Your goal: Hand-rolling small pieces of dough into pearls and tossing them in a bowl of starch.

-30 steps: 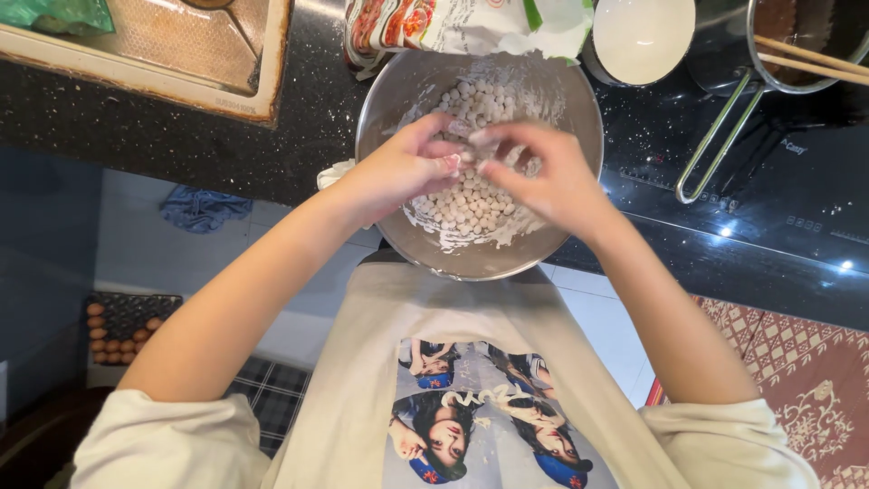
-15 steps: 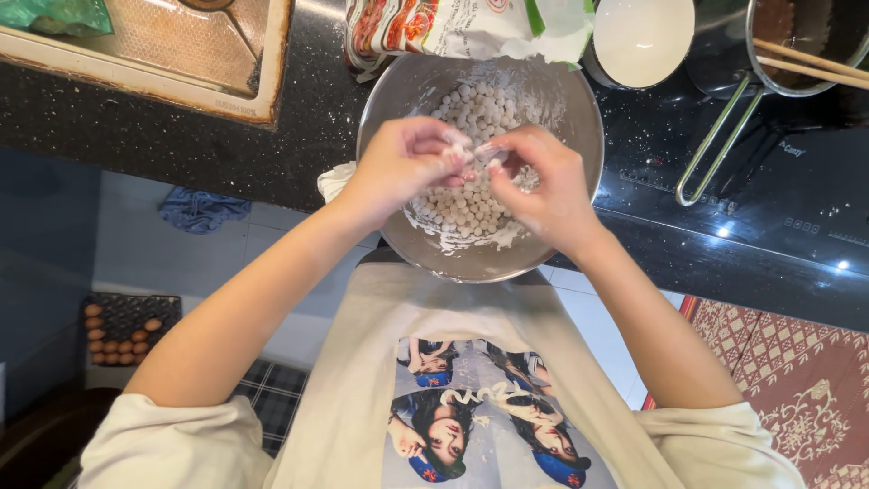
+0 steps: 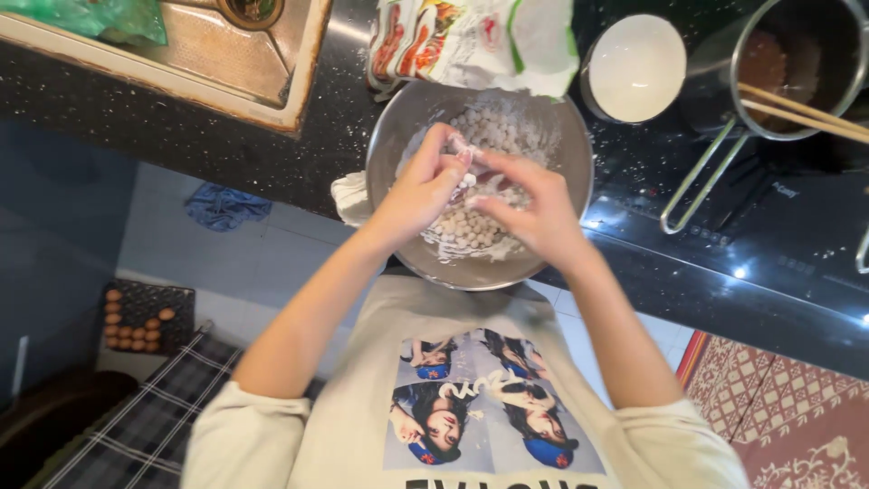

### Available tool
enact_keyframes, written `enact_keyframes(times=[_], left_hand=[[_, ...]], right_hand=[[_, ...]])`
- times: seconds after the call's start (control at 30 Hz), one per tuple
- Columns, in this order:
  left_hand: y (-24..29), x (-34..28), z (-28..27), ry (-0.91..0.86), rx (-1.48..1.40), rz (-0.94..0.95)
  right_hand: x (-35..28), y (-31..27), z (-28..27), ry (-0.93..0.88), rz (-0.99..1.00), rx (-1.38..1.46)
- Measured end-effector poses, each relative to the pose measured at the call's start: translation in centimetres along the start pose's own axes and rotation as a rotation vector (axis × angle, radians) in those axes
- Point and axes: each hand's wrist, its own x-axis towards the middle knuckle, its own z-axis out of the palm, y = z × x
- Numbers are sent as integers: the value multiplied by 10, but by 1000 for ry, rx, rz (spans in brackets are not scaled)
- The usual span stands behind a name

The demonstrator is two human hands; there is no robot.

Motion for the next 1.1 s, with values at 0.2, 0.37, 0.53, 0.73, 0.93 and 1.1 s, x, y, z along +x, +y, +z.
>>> enact_keyframes(times=[0.2, 0.37, 0.53, 0.73, 0.93, 1.1], left_hand=[[25, -15, 40, 164, 25, 146], [16, -21, 35, 241, 13, 140], [2, -32, 44, 263, -103, 225], [-2, -35, 56, 319, -105, 230], [15, -37, 55, 291, -3, 201], [25, -36, 33, 216, -24, 180]], right_hand=[[-12, 0, -4, 180, 83, 139], [-21, 0, -25, 142, 196, 126], [-27, 14, -25, 147, 119, 77], [-24, -1, -21, 162, 201, 14], [-30, 6, -13, 173, 7, 102], [-22, 9, -1, 237, 120, 93]])
